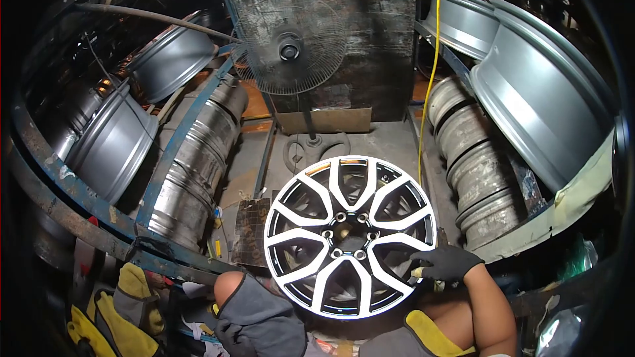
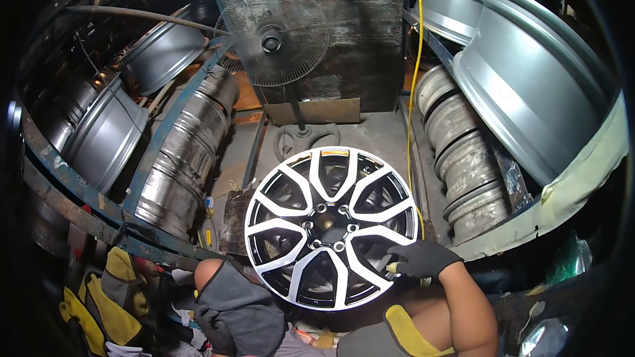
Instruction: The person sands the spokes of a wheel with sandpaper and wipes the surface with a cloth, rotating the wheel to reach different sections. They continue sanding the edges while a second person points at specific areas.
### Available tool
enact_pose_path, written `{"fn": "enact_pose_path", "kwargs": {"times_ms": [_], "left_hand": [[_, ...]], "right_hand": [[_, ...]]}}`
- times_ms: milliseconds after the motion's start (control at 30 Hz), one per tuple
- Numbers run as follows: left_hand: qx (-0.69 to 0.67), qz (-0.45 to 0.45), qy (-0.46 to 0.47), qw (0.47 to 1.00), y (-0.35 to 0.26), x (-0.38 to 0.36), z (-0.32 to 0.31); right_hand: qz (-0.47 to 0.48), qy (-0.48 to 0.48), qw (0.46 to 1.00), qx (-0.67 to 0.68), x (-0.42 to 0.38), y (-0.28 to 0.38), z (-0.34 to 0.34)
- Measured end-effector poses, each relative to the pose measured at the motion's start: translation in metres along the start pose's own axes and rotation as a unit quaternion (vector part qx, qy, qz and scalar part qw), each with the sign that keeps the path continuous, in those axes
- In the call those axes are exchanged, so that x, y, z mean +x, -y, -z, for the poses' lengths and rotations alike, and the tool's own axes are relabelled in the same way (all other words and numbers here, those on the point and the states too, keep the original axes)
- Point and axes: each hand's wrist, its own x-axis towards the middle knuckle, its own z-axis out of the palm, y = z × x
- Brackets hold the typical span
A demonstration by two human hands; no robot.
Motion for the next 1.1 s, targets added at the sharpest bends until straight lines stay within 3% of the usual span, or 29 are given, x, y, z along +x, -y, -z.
{"fn": "enact_pose_path", "kwargs": {"times_ms": [233,433,1100], "left_hand": [[-0.023,0.034,-0.035,0.999,-0.002,-0.001,-0.006],[-0.005,0.005,-0.006,1.0,-0.009,0.003,0.002],[-0.007,-0.017,0.026,0.999,-0.022,0.01,-0.001]], "right_hand": [[-0.091,0.047,0.993,0.062,-0.014,0.023,0.021],[0.006,-0.032,0.999,-0.01,-0.006,-0.014,0.004],[0.01,-0.056,0.998,0.009,-0.006,-0.026,0.006]]}}
